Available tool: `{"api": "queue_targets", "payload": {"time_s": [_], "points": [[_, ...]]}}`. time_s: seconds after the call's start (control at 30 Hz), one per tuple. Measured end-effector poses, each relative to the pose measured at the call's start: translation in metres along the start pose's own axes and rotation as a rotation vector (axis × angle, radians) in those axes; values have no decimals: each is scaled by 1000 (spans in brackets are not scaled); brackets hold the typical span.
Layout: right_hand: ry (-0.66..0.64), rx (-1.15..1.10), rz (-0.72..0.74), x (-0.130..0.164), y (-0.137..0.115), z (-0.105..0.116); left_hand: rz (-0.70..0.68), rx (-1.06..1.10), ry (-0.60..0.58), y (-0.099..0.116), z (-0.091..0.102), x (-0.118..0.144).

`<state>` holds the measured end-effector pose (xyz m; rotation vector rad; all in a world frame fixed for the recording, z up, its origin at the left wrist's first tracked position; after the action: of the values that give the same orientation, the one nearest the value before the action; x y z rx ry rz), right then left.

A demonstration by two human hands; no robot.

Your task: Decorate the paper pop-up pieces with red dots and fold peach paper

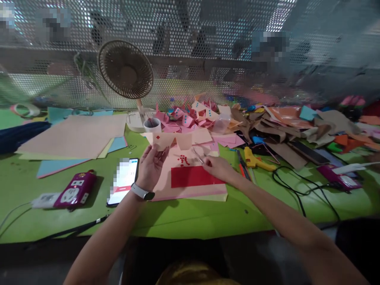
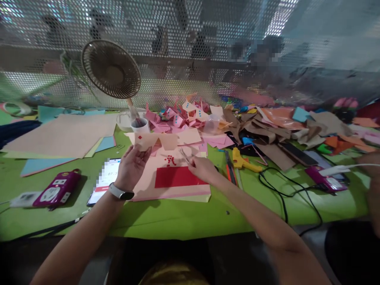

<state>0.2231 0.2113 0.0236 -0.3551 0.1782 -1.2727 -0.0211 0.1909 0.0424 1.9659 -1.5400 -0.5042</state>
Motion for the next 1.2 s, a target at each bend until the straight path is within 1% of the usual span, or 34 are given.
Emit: {"api": "queue_targets", "payload": {"time_s": [0.1,0.2,0.23,0.33,0.37,0.43,0.5,0.57,0.63,0.73,0.8,0.87,0.97,1.07,1.13,1.2], "points": [[106,-230,-67,2,12,18,3,20,-4,0,0,0],[223,-492,-32,0,17,41,9,29,-8,-1,0,1],[234,-609,-45,-2,19,46,8,26,-10,-1,0,1],[194,-997,-111,-7,21,53,2,12,-14,0,0,1],[198,-1085,-100,-8,19,55,0,8,-14,0,0,1],[258,-1148,-32,-7,12,61,-2,4,-12,0,0,1],[353,-1097,35,-4,5,67,-1,11,-11,0,0,1],[413,-980,80,-2,-2,68,5,25,-11,-1,0,0],[425,-834,113,-2,-8,65,9,31,-8,-1,1,0],[408,-651,130,-10,-14,58,10,23,-7,-1,1,0],[450,-548,142,-17,-16,58,8,20,-11,-1,1,0],[520,-427,173,-24,-19,63,6,20,-12,0,0,0],[580,-193,195,-32,-21,65,11,26,-10,1,-1,1],[564,-14,121,-38,-12,57,19,36,-12,1,-2,1],[501,-18,77,-40,-2,47,23,38,-12,1,-2,2],[458,-113,59,-41,6,40,27,31,-13,0,-2,2]]}}
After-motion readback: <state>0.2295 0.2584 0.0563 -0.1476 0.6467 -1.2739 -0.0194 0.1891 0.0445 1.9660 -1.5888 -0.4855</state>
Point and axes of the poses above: each hand's wrist, its own x-axis away from the middle knuckle, its own z-axis out of the back of the hand, y = z × x, the point moved 6 cm from there along -x, towards the middle knuckle
